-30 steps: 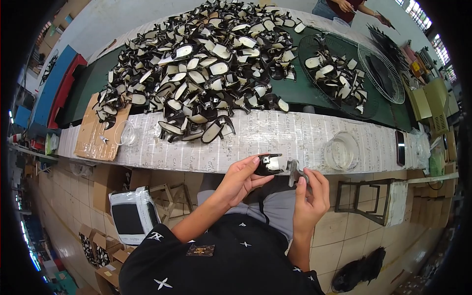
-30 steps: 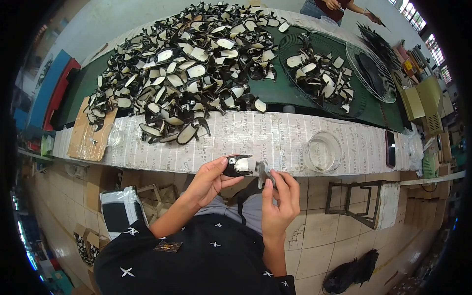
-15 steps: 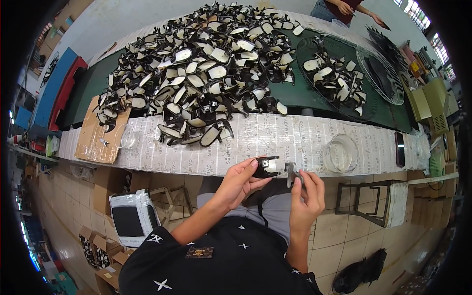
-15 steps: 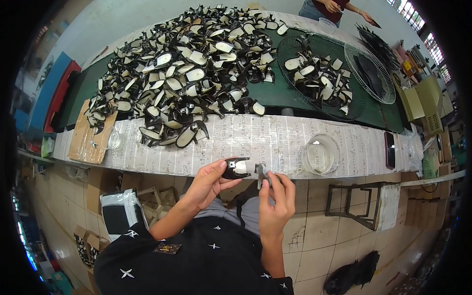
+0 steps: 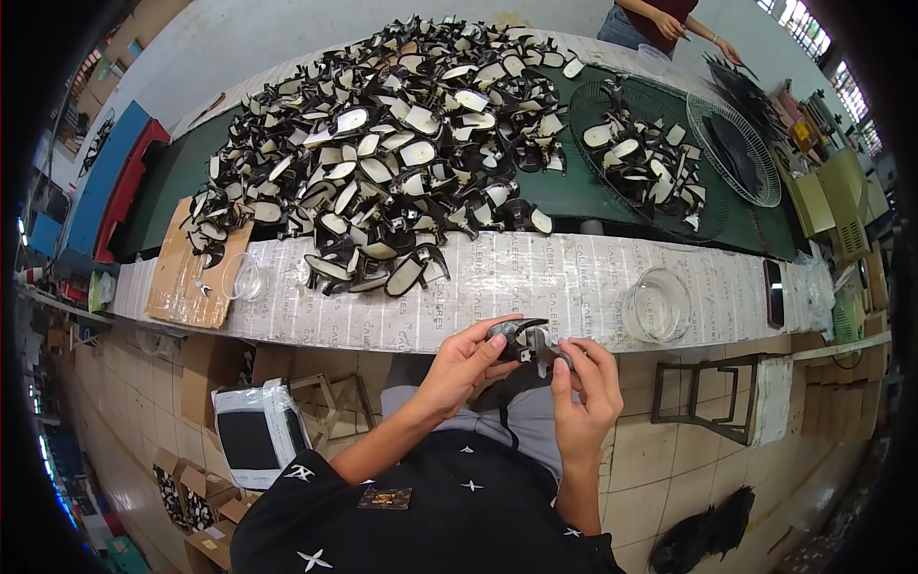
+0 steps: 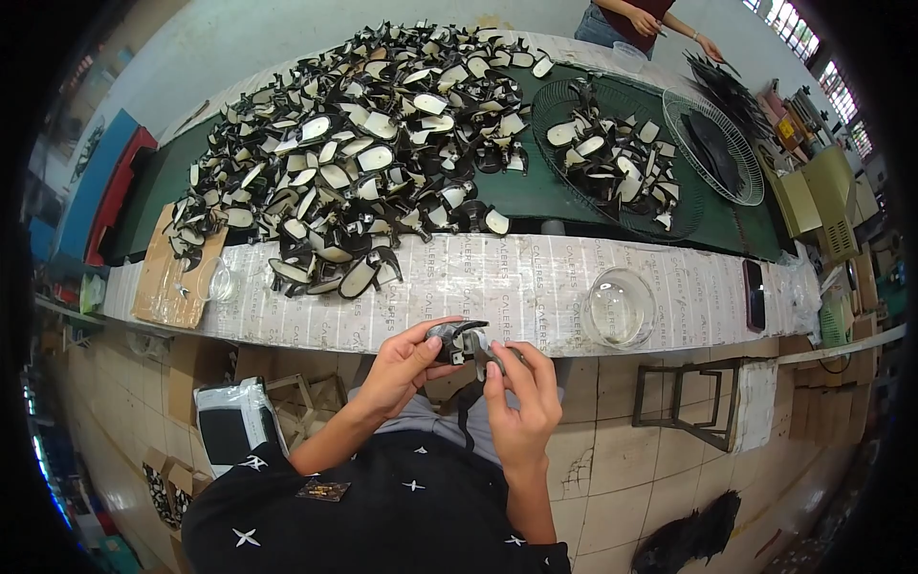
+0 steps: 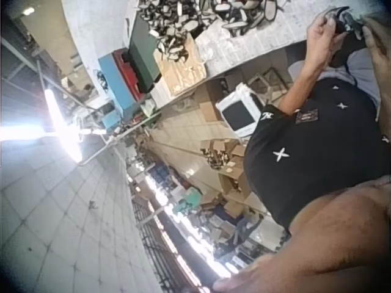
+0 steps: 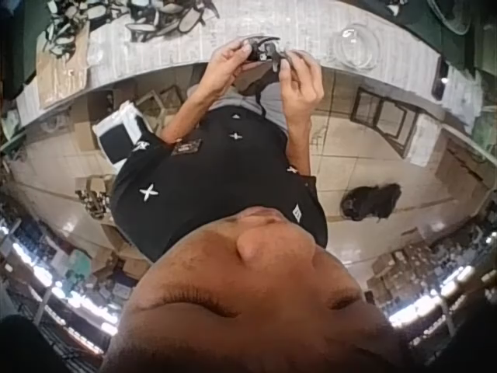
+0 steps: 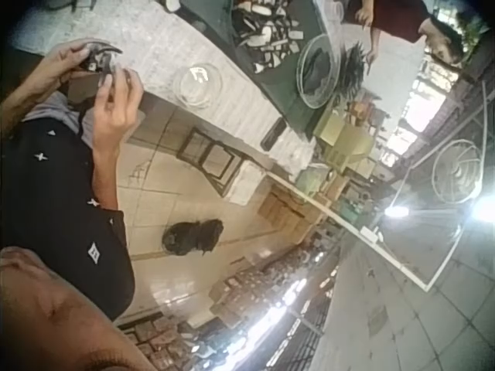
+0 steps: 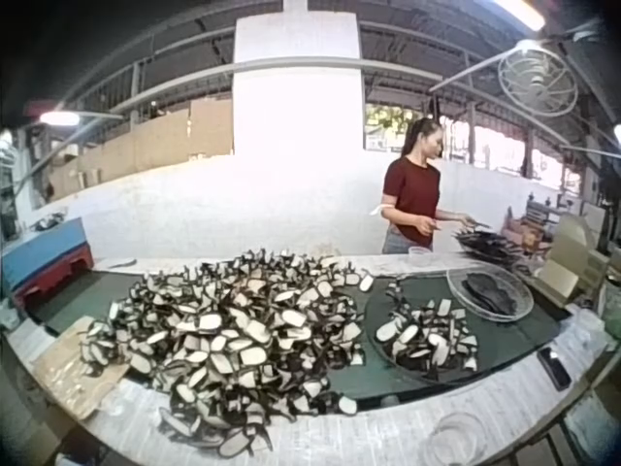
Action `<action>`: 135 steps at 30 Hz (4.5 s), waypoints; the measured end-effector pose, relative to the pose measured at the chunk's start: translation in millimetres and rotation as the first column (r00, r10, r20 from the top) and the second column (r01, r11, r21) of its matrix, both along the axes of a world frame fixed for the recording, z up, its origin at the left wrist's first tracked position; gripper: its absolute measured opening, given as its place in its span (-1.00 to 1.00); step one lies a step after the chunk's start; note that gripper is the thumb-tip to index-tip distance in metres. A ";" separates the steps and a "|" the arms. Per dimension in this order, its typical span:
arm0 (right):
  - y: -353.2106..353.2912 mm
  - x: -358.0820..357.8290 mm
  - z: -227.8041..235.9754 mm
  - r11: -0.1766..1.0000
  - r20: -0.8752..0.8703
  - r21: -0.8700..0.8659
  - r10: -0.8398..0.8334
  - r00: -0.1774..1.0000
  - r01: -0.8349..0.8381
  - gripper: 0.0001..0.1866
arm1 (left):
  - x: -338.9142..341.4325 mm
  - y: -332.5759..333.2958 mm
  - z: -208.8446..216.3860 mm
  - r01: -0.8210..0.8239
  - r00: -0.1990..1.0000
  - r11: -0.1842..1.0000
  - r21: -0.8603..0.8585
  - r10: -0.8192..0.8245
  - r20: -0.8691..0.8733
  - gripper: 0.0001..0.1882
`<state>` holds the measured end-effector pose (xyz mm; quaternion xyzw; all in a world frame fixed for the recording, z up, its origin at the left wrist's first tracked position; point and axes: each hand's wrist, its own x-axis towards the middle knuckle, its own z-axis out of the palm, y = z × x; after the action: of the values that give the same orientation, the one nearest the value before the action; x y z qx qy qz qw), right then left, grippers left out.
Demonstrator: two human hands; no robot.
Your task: Assemble and check shoe sole components at a manufacturing workbench.
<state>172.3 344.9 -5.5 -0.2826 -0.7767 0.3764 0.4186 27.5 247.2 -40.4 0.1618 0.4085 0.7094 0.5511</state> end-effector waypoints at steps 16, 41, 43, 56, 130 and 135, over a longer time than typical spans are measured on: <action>5.6 3.7 -6.2 0.985 0.041 0.086 -0.153 0.987 0.149 -0.75 | 1.9 -3.1 -2.5 0.023 0.999 0.999 -0.033 -0.024 -0.034 -0.58; 102.5 -52.9 -90.5 0.696 -0.495 -0.618 0.018 0.869 -0.366 -0.77 | -37.0 185.6 152.8 0.275 0.194 0.879 0.390 0.346 -0.918 -0.46; 101.2 -51.8 -89.7 0.720 -0.503 -0.600 -0.001 0.864 -0.348 -0.77 | -58.9 239.9 157.4 0.197 -0.293 0.899 0.391 0.434 -0.852 -0.46; 100.7 -49.5 -99.9 0.729 -0.564 -0.573 -0.018 0.826 -0.375 -0.76 | -152.5 208.5 -21.6 -0.289 -0.549 0.802 -0.522 -0.586 -0.596 -0.66; 0.0 4.7 -11.0 0.993 -0.064 -0.042 0.106 0.992 -0.109 -0.76 | -20.3 -0.1 -16.3 -0.001 0.994 1.000 0.016 0.003 -0.106 -0.63; 4.1 10.4 -14.0 0.865 -0.298 -0.424 0.147 0.943 -0.269 -0.78 | -21.0 -2.5 -19.5 0.000 0.995 1.000 0.013 0.002 -0.100 -0.63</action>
<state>182.8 349.0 -19.5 -0.2364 -0.6313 0.6255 0.3928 6.5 244.7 -59.9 0.2006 0.4309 0.7033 0.5286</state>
